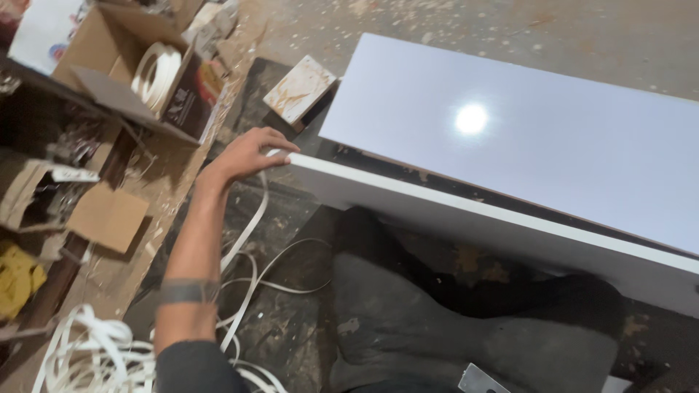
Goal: The person sits on the floor with a white panel across their lap and applies white edge banding tape to the panel's long edge. They press the tape with a heated edge-banding iron along the edge, press the warmed tape down by hand, and trim the overhanging tape ends with a utility knife, repeating along the edge.
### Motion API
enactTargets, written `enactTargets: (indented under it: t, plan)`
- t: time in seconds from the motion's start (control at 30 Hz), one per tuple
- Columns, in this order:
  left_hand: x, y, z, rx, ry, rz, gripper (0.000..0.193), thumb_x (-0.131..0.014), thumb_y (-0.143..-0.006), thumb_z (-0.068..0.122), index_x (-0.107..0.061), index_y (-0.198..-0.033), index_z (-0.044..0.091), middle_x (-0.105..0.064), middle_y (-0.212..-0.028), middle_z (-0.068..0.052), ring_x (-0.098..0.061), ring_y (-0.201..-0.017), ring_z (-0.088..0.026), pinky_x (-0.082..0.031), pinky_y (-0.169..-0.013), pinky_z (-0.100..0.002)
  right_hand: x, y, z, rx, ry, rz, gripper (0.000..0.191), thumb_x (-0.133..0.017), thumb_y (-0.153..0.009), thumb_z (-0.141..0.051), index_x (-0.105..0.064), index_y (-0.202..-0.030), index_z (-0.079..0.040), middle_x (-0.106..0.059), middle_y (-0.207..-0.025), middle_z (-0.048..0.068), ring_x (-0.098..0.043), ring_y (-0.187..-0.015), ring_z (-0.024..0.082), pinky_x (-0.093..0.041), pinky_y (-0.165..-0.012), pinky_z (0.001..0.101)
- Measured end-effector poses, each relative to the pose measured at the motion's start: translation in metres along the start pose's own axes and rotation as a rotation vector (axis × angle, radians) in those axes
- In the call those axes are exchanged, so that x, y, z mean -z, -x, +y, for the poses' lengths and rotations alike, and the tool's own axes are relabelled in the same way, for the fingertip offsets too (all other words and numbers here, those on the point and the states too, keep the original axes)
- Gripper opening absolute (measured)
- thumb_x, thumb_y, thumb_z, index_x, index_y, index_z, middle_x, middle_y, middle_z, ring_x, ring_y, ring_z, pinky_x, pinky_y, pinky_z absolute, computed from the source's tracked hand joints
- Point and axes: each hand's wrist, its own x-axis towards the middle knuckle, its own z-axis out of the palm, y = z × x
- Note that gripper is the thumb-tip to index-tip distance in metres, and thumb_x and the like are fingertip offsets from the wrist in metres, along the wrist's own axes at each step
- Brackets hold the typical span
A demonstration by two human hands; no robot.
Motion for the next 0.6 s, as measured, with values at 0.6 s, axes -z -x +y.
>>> enactTargets:
  t: [0.6]
  plan:
    - [-0.299, -0.124, 0.358, -0.614, 0.011, 0.048, 0.022, -0.071, -0.098, 0.027, -0.068, -0.113, 0.01, -0.07, -0.1, -0.007, -0.069, -0.099, -0.028, -0.055, -0.078, -0.043, -0.068, 0.098, 0.127, -0.52, -0.638, 0.76, 0.068, -0.068, -0.084, -0.058, -0.062, -0.134, -0.013, -0.072, -0.106, 0.011, -0.071, -0.109, 0.027, -0.057, -0.091, 0.0474]
